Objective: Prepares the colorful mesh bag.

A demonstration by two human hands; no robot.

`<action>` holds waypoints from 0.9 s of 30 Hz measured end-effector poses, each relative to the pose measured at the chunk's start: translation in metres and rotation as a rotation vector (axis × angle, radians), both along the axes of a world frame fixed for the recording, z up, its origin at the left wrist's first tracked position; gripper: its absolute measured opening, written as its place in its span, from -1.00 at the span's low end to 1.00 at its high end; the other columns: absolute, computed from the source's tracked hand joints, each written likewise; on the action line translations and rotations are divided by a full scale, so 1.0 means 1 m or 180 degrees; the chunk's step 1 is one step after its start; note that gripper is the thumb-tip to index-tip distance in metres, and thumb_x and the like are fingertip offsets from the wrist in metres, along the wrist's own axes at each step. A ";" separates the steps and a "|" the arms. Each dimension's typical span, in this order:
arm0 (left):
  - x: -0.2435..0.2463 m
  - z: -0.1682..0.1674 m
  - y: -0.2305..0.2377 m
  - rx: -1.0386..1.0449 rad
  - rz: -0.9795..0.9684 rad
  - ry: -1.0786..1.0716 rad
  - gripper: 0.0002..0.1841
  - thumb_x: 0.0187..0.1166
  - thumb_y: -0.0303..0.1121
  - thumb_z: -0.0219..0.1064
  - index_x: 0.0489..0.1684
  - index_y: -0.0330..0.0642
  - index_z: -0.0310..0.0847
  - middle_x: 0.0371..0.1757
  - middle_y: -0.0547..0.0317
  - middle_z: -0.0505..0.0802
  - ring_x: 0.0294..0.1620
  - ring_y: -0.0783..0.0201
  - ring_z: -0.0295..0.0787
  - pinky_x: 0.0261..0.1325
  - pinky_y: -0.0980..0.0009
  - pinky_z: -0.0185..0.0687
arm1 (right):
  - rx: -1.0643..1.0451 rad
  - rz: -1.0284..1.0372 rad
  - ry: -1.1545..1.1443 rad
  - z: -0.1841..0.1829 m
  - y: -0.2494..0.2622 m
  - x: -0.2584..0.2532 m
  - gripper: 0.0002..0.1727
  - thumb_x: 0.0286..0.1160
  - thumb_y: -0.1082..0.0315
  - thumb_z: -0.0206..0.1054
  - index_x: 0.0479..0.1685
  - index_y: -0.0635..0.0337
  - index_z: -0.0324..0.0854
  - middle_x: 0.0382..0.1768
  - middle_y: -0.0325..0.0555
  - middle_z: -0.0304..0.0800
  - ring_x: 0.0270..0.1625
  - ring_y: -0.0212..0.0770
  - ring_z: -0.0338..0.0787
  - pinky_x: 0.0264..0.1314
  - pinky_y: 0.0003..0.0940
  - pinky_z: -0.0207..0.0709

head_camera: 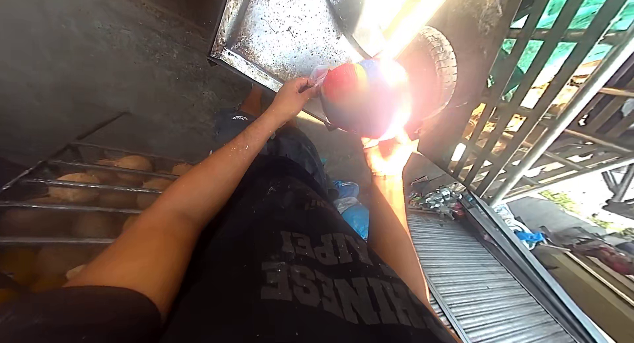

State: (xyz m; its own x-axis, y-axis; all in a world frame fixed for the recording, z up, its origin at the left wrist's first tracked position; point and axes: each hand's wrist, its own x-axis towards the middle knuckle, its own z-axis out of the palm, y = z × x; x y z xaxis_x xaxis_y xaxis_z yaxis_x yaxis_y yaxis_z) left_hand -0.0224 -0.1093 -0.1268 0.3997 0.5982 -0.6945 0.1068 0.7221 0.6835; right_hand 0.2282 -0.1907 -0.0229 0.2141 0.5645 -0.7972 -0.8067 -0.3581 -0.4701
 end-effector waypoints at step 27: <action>-0.001 0.018 0.024 -0.0109 0.0455 -0.0094 -0.71 0.77 -0.41 0.10 0.12 -0.41 0.69 0.05 -0.03 0.85 0.09 0.27 0.78 0.31 0.20 0.67 | -0.0138 0.1892 -0.3226 0.025 0.019 -0.025 -0.78 0.64 0.16 0.37 -0.21 0.12 0.75 -0.42 -0.24 0.79 -0.39 -0.34 0.77 -0.27 -0.30 0.72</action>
State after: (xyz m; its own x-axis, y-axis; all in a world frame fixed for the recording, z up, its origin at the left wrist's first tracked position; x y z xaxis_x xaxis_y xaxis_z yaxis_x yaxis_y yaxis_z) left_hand -0.0236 -0.0856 -0.1086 0.3328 0.6266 -0.7047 -0.0187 0.7515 0.6595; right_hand 0.2035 -0.1714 0.0022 0.4737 0.7659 -0.4348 0.2284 -0.5837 -0.7792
